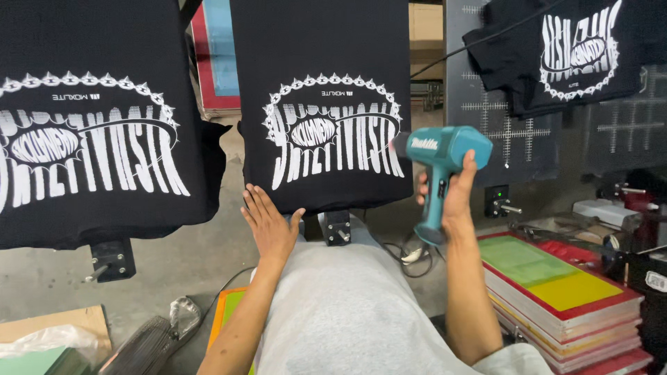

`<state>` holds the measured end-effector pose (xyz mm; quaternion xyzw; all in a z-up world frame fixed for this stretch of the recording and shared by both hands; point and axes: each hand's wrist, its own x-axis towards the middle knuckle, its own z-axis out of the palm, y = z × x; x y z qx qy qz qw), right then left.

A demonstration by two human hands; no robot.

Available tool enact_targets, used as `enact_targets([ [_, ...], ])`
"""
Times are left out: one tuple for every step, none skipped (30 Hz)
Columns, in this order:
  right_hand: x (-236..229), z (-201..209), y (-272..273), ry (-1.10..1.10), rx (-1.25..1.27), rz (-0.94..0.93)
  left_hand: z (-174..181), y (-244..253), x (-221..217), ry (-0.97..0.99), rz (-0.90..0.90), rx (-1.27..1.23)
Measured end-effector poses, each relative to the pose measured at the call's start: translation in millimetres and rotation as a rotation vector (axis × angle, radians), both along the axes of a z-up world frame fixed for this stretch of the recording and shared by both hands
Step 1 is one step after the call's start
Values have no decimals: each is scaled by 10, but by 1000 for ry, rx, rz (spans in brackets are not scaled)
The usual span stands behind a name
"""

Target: The person uses a teal heat gun to apply heat to white graphic prints on black t-shirts laid out on a heat press. The person moves the heat gun over the design on one shirt, then repeats the process on a second shirt.

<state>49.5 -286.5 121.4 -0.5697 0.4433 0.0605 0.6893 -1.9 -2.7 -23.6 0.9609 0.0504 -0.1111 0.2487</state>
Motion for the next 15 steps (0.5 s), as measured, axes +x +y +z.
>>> enact_targets([
  [73, -27, 18, -40, -42, -28, 2, -1, 7, 7, 0, 7],
  [138, -53, 41, -80, -83, -56, 7, 3, 8, 15, -2, 14],
  [143, -69, 10, -79, -84, -54, 12, -6, -16, 17, 1, 14],
  [183, -90, -20, -82, -57, -30, 11, -15, -7, 15, 3, 32],
  [223, -108, -49, -85, -30, -6, 12, -23, 2, 12, 4, 51],
  [265, -113, -51, -86, -30, -2, 23, -17, 3, 12, 8, 51],
  [308, -119, -54, -110, -45, -5, 32, -13, 4, 21, 6, 47],
  [351, -121, -63, -136, -62, -8, 40, -16, 10, 29, 3, 41],
  [393, -112, -54, -138, -63, -5, 47, -23, 16, 28, 6, 39],
  [426, -104, -39, -140, -82, 26, 57, -21, 19, 34, 5, 42],
  [460, -95, -23, -143, -101, 56, 68, -18, 22, 41, 4, 45],
  [478, -96, -42, -147, -101, 60, 53, -15, 18, 37, 8, 45],
  [496, -98, -60, -148, -71, 41, 37, -12, 14, 30, 1, 47],
  [507, -98, -79, -147, -41, 24, 24, -11, -4, 25, -6, 49],
  [537, -124, -61, -148, -41, 29, 25, -7, 4, 24, -1, 49],
])
